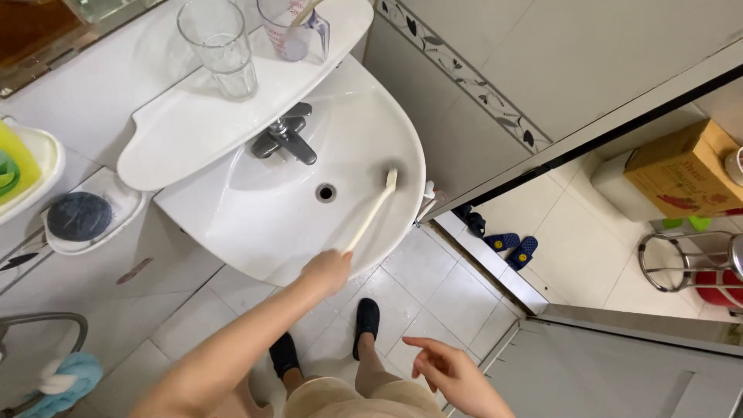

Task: Scrubbing the sink, floor, and fixtures in a bathroom.

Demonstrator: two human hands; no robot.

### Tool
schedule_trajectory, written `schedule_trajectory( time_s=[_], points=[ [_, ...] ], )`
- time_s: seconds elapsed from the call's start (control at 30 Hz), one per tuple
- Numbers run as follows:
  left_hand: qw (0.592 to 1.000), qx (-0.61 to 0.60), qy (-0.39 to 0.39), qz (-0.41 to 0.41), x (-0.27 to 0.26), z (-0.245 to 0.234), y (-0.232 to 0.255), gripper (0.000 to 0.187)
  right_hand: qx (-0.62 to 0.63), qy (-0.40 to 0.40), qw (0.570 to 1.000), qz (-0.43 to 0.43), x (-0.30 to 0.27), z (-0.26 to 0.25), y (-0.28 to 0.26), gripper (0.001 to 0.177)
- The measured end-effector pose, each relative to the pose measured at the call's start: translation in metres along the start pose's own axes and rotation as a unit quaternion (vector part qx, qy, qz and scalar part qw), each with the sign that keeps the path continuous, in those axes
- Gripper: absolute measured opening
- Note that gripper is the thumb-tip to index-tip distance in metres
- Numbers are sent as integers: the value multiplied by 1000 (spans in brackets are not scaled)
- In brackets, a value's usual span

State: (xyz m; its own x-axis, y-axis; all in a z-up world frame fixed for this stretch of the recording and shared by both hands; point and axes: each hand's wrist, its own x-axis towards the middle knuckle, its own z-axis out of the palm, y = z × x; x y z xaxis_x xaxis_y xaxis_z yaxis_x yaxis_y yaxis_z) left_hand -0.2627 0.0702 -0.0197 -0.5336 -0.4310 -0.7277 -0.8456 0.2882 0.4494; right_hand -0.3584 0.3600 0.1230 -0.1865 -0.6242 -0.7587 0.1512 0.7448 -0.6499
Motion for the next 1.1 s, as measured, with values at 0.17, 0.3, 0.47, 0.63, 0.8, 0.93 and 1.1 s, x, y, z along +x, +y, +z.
schedule_trajectory(
  time_s=[0.17,0.3,0.47,0.63,0.8,0.93,1.1],
  points=[
    [997,15,73,-19,64,-12,7,54,-1,-3,1000,21,5,-8,3,46],
    [980,-35,189,-44,160,-9,34,57,-64,-7,998,12,11,-2,-35,42],
    [996,-6,86,32,88,48,10,53,-54,-14,998,-30,1,-4,-23,43],
    [999,29,16,15,31,19,9,55,-5,-25,1000,15,9,-18,9,45],
    [969,-75,218,-93,137,-15,44,51,-78,-12,997,-22,27,-11,-35,41],
    [966,-45,242,-77,122,0,46,54,-75,-2,994,-74,43,-7,-49,41],
    [996,-44,47,-68,32,59,17,60,112,6,994,10,85,8,-47,50]
  ],
)
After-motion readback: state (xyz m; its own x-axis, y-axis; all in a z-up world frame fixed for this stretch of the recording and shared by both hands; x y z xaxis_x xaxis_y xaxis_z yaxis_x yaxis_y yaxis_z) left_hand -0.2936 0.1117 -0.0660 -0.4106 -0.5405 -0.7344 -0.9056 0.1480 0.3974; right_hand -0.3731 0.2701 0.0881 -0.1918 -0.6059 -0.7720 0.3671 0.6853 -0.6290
